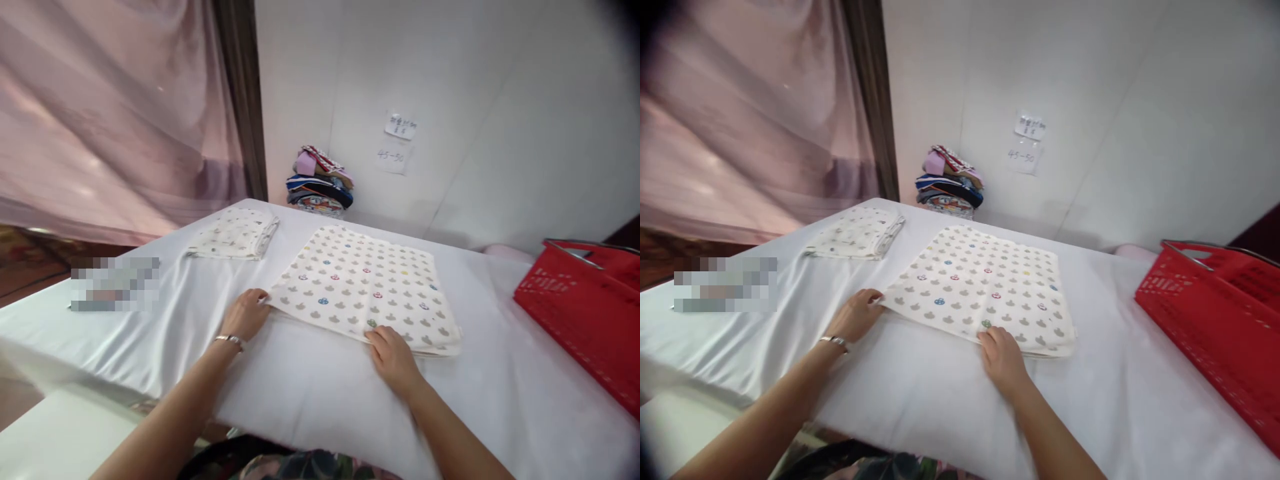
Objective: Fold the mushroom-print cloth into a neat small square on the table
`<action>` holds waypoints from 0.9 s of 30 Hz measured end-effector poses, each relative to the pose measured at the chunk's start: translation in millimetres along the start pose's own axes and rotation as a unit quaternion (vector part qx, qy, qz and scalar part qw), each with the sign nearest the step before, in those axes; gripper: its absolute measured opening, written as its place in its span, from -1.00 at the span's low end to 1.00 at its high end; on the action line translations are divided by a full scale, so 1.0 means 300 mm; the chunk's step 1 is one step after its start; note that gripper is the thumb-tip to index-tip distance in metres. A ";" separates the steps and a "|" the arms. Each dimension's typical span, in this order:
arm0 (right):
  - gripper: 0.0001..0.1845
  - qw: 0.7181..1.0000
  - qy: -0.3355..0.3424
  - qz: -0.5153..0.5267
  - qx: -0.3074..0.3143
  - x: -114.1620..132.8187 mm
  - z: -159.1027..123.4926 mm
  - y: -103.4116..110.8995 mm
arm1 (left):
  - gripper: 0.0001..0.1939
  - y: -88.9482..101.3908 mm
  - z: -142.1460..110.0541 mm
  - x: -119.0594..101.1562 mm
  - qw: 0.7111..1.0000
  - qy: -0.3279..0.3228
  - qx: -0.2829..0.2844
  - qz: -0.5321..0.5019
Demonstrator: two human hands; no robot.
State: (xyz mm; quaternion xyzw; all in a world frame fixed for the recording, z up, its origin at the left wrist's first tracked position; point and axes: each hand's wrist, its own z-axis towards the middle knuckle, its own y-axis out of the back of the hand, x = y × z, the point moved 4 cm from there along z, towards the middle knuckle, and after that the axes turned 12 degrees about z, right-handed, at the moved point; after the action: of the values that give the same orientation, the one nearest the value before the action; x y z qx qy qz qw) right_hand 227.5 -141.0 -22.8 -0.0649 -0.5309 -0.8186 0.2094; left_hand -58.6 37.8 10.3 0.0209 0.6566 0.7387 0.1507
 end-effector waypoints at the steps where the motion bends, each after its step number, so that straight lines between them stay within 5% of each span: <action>1: -0.74 1.000 -0.005 0.000 -0.001 0.001 0.002 0.000 | -0.67 0.018 -0.001 -0.026 0.999 -0.035 -0.016 -0.003; 6: -0.75 0.999 -0.031 -0.027 0.016 0.015 0.023 0.001 | -0.67 0.051 -0.042 -0.301 0.954 -0.277 -0.084 -0.072; 9: -0.74 0.998 -0.039 -0.041 0.036 0.024 0.030 0.013 | -0.69 -0.004 -0.104 -0.503 0.903 -0.410 -0.082 -0.096; 12: -0.73 0.997 -0.036 -0.036 0.060 0.019 0.005 0.042 | -0.77 -0.088 -0.160 -0.630 0.874 -0.480 -0.039 -0.066; 16: -0.70 0.997 -0.066 -0.027 0.043 -0.043 -0.100 0.129 | -0.78 -0.155 -0.176 -0.653 0.867 -0.494 -0.032 -0.058; 22: -0.72 0.982 -0.175 -0.034 -0.067 -0.220 -0.318 0.310 | -0.75 -0.187 -0.142 -0.625 0.860 -0.497 -0.030 -0.114; 25: -0.69 0.948 -0.279 0.017 -0.154 -0.296 -0.381 0.382 | -0.74 -0.199 -0.131 -0.631 0.865 -0.487 -0.023 -0.118; 27: -0.68 0.898 -0.376 0.103 -0.206 -0.333 -0.393 0.405 | -0.74 -0.203 -0.126 -0.635 0.868 -0.480 -0.019 -0.123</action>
State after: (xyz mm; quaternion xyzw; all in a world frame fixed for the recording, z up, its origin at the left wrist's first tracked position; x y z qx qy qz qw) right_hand 381.7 -261.8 -3.8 -0.4634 -0.3802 -0.7982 0.0593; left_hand 126.2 -40.5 -22.6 0.2888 0.4862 0.6256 0.5374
